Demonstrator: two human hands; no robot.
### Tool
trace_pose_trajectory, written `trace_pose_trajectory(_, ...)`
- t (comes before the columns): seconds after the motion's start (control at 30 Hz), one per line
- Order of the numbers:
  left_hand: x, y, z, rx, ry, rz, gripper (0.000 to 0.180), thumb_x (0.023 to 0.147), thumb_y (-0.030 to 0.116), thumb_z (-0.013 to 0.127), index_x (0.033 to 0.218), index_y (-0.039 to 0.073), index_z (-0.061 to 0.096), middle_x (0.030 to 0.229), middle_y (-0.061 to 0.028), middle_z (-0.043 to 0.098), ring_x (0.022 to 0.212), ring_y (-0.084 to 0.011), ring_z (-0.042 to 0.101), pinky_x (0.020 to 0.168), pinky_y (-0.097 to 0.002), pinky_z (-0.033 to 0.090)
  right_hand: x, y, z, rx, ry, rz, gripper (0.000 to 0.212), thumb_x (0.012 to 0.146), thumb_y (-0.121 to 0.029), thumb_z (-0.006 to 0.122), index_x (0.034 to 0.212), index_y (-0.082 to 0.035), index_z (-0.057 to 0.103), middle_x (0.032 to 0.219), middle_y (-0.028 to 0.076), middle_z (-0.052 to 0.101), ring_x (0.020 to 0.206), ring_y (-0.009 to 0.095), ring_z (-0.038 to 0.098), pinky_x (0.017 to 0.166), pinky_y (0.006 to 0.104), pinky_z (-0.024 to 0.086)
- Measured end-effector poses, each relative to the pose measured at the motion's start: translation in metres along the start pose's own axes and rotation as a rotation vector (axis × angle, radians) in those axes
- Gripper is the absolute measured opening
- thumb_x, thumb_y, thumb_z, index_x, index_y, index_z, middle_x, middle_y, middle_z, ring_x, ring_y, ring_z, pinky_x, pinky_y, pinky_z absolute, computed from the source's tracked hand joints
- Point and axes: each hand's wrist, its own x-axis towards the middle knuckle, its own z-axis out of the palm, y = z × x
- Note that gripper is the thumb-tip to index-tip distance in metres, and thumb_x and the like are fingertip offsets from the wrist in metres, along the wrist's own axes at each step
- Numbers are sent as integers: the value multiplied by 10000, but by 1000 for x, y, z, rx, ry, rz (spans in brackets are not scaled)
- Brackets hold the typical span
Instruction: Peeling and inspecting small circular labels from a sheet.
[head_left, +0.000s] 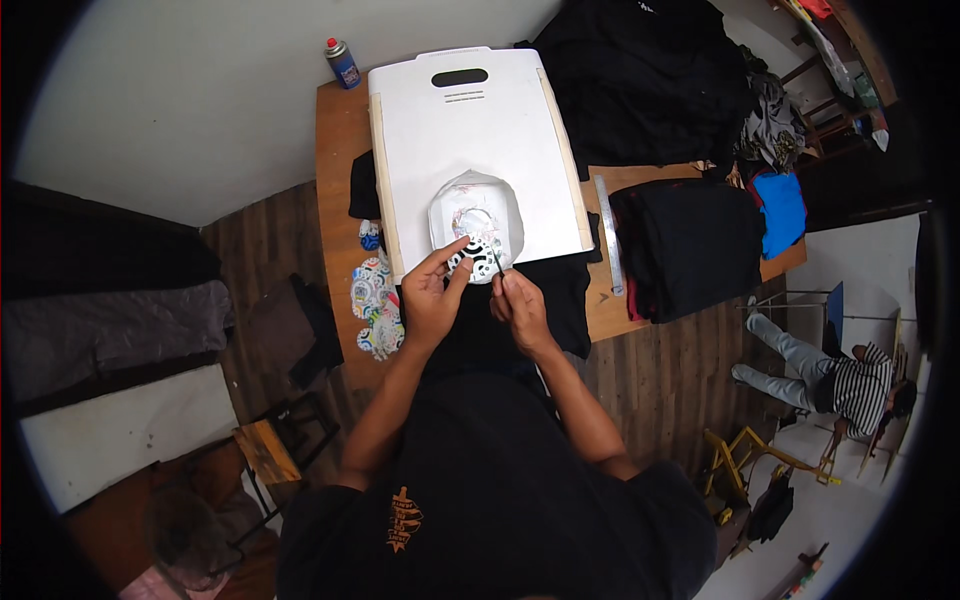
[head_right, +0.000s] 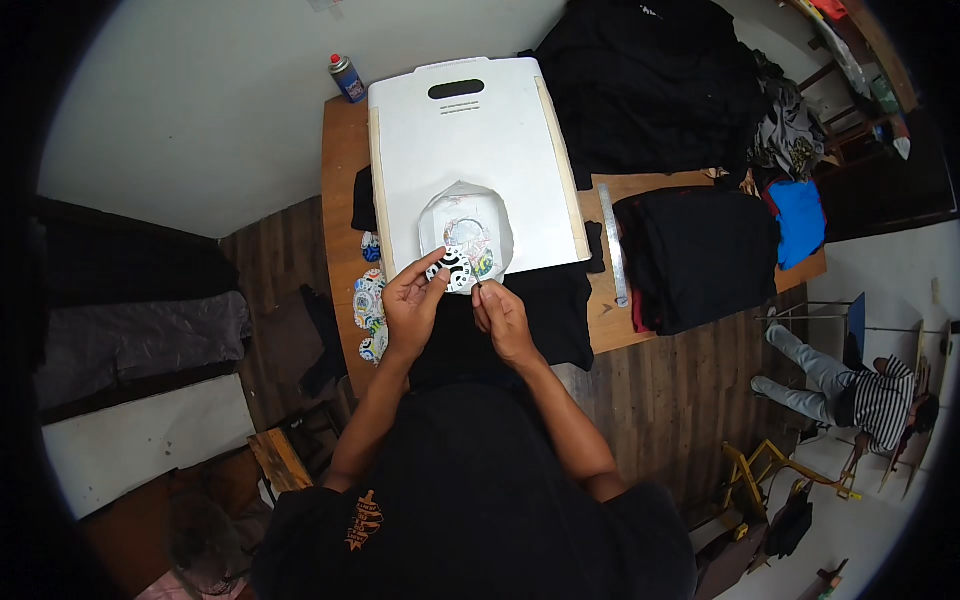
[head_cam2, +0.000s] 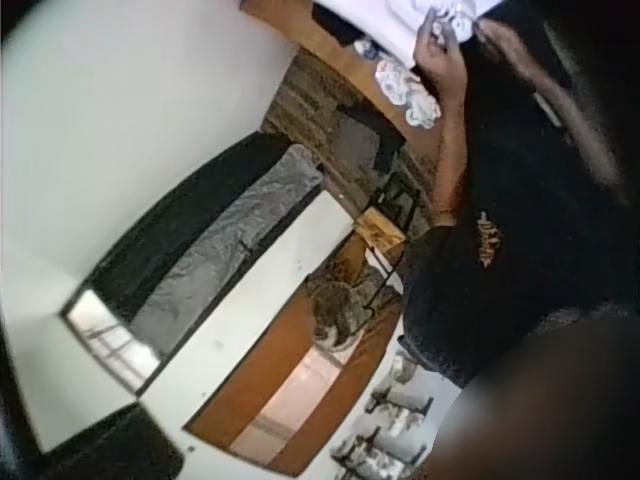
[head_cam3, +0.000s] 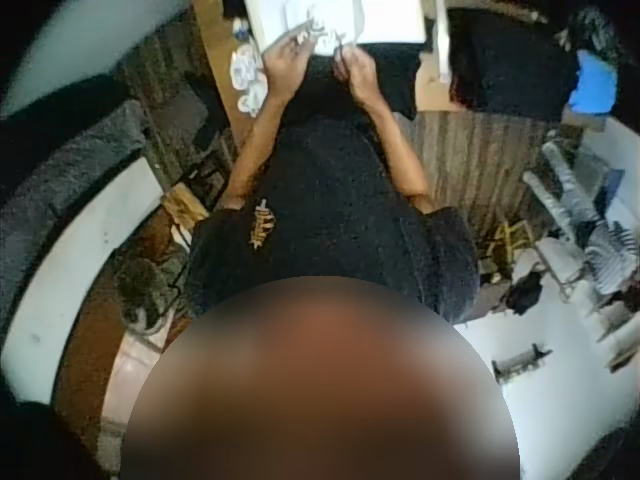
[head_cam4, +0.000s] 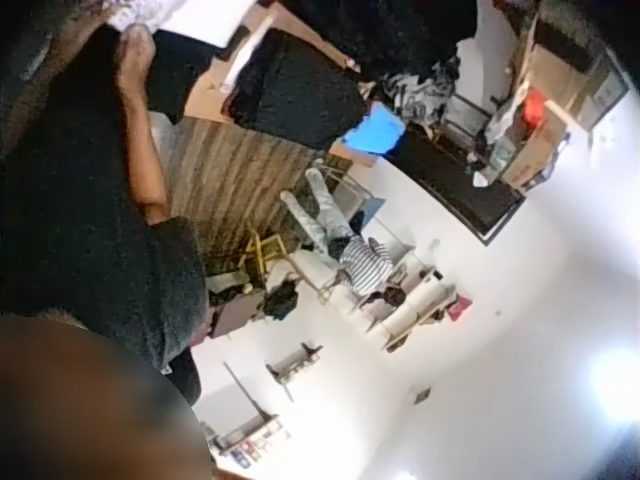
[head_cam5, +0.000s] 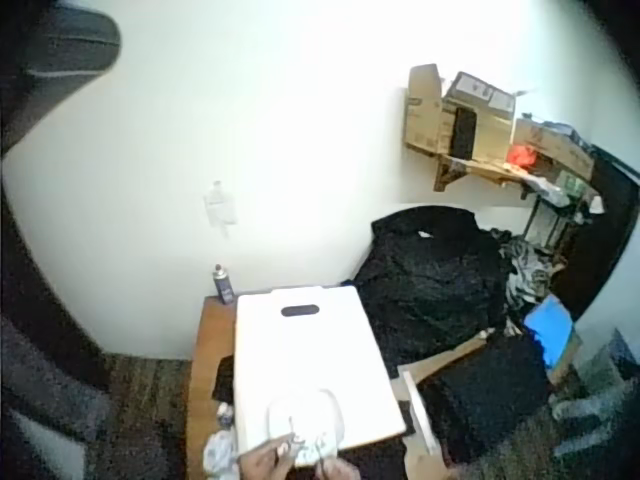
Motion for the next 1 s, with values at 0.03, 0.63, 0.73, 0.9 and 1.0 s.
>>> trace_pose_trajectory(0.03, 0, 0, 0, 0, 4, -1, 315, 935, -37, 614, 1244, -96, 597, 1144, -145, 656, 1056, -147, 605, 931, -259, 471, 0, 1, 0, 0, 0, 0, 331, 1071, -316, 398, 906, -54, 514, 579, -47, 341, 499, 55, 283, 491, 236, 254)
trace_pose_trajectory(0.63, 0, 1, 1, 11, 32, -18, 309, 914, -69, 623, 1219, -109, 594, 1136, -154, 657, 1055, -165, 623, 933, -270, 492, -1, 1, -1, 18, 5, -3, 347, 1070, -330, 397, 892, -58, 515, 573, -52, 334, 501, 55, 276, 493, 236, 258)
trace_pose_trajectory(0.73, 0, 0, 0, 12, 30, -8, 311, 914, -63, 629, 1220, -109, 594, 1134, -153, 660, 1047, -163, 626, 927, -266, 494, -1, 1, -1, 18, 5, 2, 346, 1070, -331, 397, 891, -59, 515, 576, -52, 335, 501, 56, 277, 493, 237, 260)
trace_pose_trajectory(0.9, 0, 1, 1, 4, 35, -26, 312, 914, -60, 632, 1220, -111, 593, 1132, -152, 660, 1047, -163, 627, 923, -266, 495, -2, 2, -1, 28, 1, 15, 346, 1068, -336, 400, 896, -58, 514, 580, -48, 341, 503, 56, 281, 494, 237, 261)
trace_pose_trajectory(1.0, 0, 0, 1, 4, 34, -27, 313, 915, -58, 632, 1221, -112, 593, 1131, -153, 660, 1047, -162, 626, 921, -265, 495, -2, 0, 0, 22, 7, 5, 344, 1068, -335, 402, 898, -58, 513, 580, -47, 341, 502, 57, 283, 493, 236, 260)
